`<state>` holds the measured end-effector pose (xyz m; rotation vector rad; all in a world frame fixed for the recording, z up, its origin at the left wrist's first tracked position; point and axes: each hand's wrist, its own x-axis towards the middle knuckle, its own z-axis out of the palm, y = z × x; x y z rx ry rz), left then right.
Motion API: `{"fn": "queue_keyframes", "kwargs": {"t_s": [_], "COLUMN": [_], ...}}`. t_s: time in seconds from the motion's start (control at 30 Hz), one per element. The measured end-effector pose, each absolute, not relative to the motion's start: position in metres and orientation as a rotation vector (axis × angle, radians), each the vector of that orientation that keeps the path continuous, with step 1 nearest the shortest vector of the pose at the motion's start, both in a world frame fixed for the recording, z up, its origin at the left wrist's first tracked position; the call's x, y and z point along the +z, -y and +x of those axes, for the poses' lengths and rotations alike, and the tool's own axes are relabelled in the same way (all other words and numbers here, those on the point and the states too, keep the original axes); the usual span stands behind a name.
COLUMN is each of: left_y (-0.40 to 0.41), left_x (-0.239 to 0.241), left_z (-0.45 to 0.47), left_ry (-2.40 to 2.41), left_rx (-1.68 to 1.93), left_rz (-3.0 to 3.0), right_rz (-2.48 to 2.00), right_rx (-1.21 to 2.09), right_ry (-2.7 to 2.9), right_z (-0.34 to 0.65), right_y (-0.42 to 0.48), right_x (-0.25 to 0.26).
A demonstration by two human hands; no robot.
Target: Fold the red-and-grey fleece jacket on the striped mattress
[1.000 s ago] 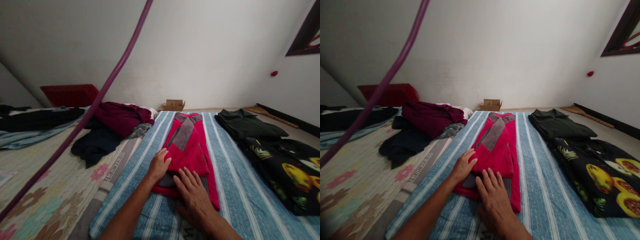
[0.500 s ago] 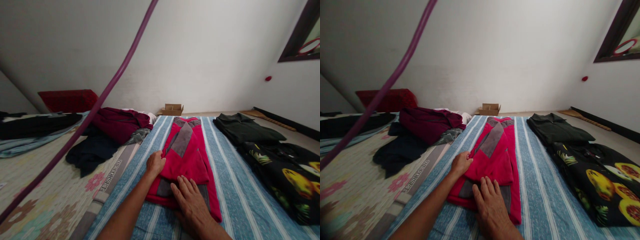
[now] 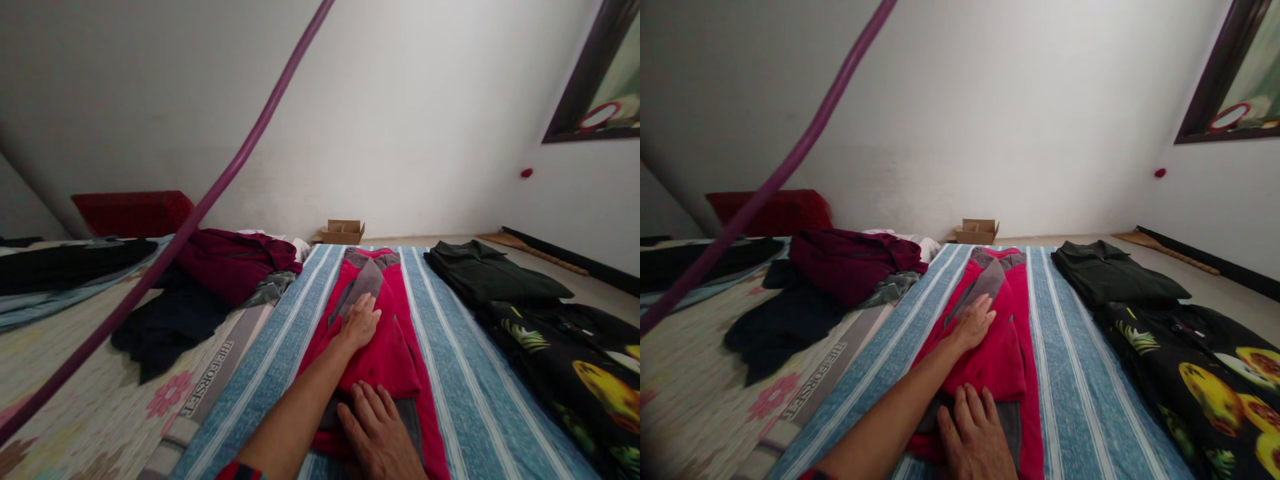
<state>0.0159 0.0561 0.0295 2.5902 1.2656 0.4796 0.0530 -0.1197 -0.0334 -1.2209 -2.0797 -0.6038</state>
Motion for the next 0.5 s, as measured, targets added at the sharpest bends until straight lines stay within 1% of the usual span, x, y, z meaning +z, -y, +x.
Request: {"fn": "queue_keyframes", "kwargs": {"t_s": [0.13, 0.33, 0.5], "left_y": [-0.059, -0.066, -0.066], "left_x": [0.015, 0.011, 0.017], "left_z": [0.019, 0.019, 0.021], "left_ry": [-1.424, -1.433, -1.437], "left_rx": [0.186, 0.075, 0.037], "left_rz": [2.512, 2.517, 2.523], "right_rz": [-1.199, -1.215, -1.282], "right_rx": [-0.692, -0.692, -0.615], "right_ry": [1.968, 1.976, 2.037], "right_z": [0.048, 0.044, 0.042], "right_y": [0.114, 0.11, 0.116], "right_x": [-0.046, -0.059, -0.055]}}
